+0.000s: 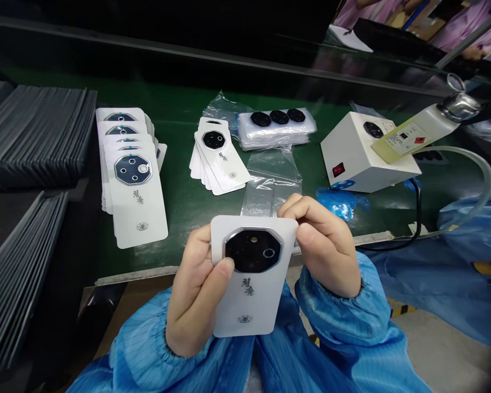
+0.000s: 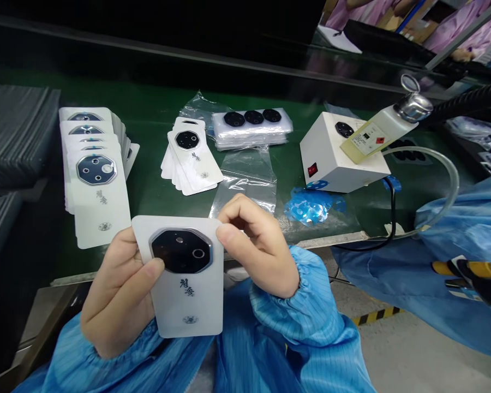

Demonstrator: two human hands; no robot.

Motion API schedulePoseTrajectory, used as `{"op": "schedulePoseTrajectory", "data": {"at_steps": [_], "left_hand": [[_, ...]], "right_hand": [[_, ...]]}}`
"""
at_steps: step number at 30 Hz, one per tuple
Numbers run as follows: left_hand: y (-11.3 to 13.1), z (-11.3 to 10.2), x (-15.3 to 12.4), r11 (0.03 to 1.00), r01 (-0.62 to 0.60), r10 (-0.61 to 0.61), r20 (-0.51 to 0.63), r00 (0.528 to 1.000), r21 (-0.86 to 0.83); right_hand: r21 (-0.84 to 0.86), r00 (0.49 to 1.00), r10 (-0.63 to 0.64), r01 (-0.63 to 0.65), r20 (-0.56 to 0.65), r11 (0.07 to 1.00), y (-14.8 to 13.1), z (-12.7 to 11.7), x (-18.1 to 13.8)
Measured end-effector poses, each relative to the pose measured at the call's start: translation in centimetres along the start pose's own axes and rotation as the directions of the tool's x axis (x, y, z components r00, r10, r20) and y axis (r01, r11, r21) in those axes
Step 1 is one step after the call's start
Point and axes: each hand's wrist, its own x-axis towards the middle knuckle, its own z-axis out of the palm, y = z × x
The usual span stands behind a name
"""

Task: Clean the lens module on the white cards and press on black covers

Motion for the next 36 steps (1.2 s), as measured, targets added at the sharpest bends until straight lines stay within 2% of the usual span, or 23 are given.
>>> {"op": "schedulePoseTrajectory", "data": {"at_steps": [5,11,16,20,26,29,32,36], "left_hand": [[-0.1,-0.1,0.1,1.000,-0.001,0.001,-0.006,1.000,0.001],[-0.2,-0.1,0.0,0.999,-0.020,0.020,0.007,1.000,0.049],[-0.2,-0.2,0.0,0.993,-0.061,0.059,0.024,0.998,0.099],[-0.1,-0.2,0.1,0.996,-0.061,0.057,0.063,0.996,0.060],[0.0,-0.4,0.4,0.998,-0.017,0.016,0.016,1.000,0.066],[0.0,-1.0,0.9,0.992,0.006,-0.028,0.171,0.985,0.128],[-0.1,-1.6,1.3,0.964,-0.094,0.007,0.326,0.945,0.250],[-0.2,-1.8,1.4,0.958,-0.125,0.047,0.291,0.956,0.256]], "right_hand": [[-0.027,0.998,0.056,-0.055,0.022,0.998,0.1,0.2,-0.3],[-0.077,0.998,0.063,-0.061,0.017,0.995,-0.2,0.5,-0.3],[-0.189,0.998,0.008,0.003,0.057,0.982,-0.5,0.5,-0.1],[-0.188,0.999,-0.003,0.010,0.038,0.982,-0.4,0.7,-0.1],[-0.148,0.999,0.032,-0.030,0.009,0.989,-0.1,0.8,-0.1],[-0.104,0.998,0.044,-0.048,-0.035,0.993,0.0,0.8,0.0],[-0.063,0.997,0.045,-0.049,-0.058,0.997,0.0,0.9,0.0],[0.016,0.997,0.071,-0.070,-0.023,0.997,0.0,0.8,0.0]]}}
